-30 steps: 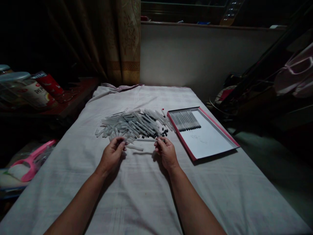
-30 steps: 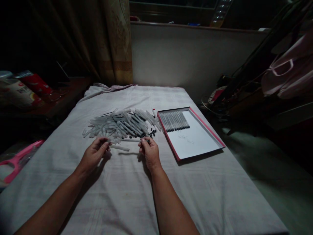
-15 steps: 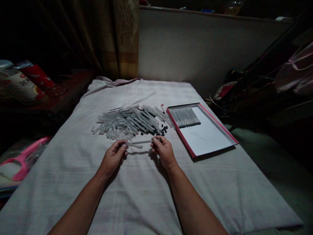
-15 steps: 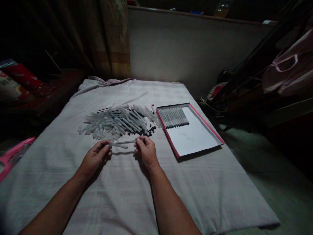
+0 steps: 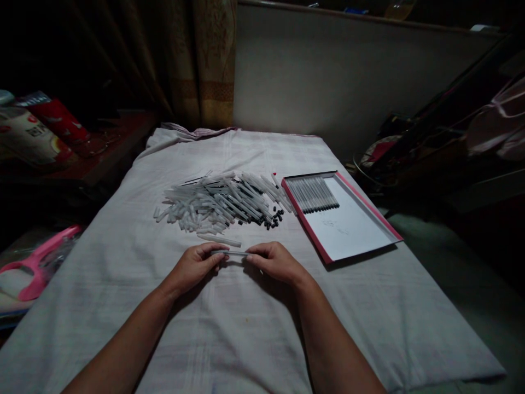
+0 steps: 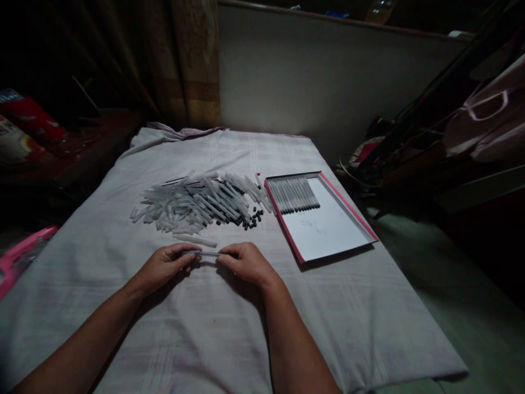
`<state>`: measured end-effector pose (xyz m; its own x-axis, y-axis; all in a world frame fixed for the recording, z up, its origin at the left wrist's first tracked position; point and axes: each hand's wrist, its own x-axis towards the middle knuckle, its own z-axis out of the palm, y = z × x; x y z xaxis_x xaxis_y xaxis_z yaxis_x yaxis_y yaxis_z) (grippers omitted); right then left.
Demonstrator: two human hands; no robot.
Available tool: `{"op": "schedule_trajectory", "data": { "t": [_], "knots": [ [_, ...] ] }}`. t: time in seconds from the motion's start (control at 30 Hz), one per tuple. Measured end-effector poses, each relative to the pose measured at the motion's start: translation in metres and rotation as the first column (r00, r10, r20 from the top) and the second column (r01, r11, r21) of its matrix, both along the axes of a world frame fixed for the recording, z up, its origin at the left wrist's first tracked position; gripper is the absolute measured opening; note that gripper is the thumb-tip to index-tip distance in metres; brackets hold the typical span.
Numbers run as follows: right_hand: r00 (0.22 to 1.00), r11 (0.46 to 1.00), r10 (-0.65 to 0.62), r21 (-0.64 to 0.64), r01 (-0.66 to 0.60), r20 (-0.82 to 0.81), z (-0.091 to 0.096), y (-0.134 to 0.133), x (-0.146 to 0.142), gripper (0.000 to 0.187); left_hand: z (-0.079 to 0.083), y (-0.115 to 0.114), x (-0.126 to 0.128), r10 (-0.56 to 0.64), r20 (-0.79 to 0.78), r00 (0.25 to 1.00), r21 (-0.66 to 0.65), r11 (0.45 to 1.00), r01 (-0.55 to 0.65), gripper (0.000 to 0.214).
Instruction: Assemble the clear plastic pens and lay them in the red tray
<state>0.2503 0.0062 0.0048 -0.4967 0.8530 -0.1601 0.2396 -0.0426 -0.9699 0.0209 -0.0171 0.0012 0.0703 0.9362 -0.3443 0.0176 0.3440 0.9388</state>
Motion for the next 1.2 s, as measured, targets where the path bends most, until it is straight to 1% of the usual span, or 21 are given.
{"op": "schedule_trajectory", "data": {
  "t": [0.07,0.13,0.23,0.33,0.47,0.6,0.7,0.8,0.93,1.07,1.2],
  "knots": [
    [0.999,0.997,0.003,0.082,-0.008,0.049,0.001,-0.001,-0.004,0.023,-0.001,0.001,-0.001,0.003,0.021,1.0,-0.003,1.0,-0.003,0.037],
    [0.998,0.995,0.009,0.101,-0.015,0.059,0.0,-0.001,-0.007,0.026,-0.001,0.001,-0.003,0.003,0.051,0.999,-0.014,1.0,-0.003,0.038],
    [0.999,0.997,0.015,0.073,-0.018,0.034,-0.002,0.0,-0.008,0.028,0.002,0.0,-0.005,0.014,0.112,0.994,-0.035,0.999,-0.01,0.043],
    [1.0,0.999,-0.006,0.048,0.005,0.014,-0.007,0.002,-0.005,0.031,0.006,-0.002,-0.007,0.041,0.161,0.986,-0.032,0.999,-0.036,0.047],
    [1.0,0.999,-0.028,0.026,0.028,-0.012,-0.011,0.004,-0.003,0.032,0.007,-0.003,-0.008,0.031,0.138,0.99,-0.001,1.0,-0.031,0.047],
    [1.0,1.0,-0.002,0.01,0.002,0.003,-0.009,0.003,-0.003,0.032,0.003,-0.002,-0.009,0.027,0.137,0.99,0.019,0.999,-0.029,0.042],
    [1.0,1.0,0.019,0.004,-0.019,0.02,-0.005,0.001,-0.004,0.031,0.002,-0.001,-0.009,0.016,0.139,0.99,0.008,1.0,-0.018,0.041],
    [0.999,0.999,0.033,-0.005,-0.033,0.034,-0.002,0.0,-0.004,0.031,0.003,-0.002,-0.008,0.064,0.147,0.987,-0.016,0.998,-0.063,0.041],
    [0.998,0.999,0.019,0.039,-0.022,0.065,0.0,-0.002,-0.006,0.03,0.004,-0.003,-0.007,0.125,0.173,0.977,-0.009,0.992,-0.125,0.039],
    [0.996,0.995,0.018,0.093,-0.026,0.082,-0.003,-0.001,-0.006,0.032,0.003,-0.001,-0.009,0.099,0.201,0.975,-0.032,0.995,-0.095,0.037],
    [0.993,0.981,0.029,0.186,-0.05,0.114,-0.006,-0.001,-0.008,0.033,0.002,0.0,-0.011,0.094,0.21,0.973,-0.047,0.995,-0.086,0.037]
  ]
}}
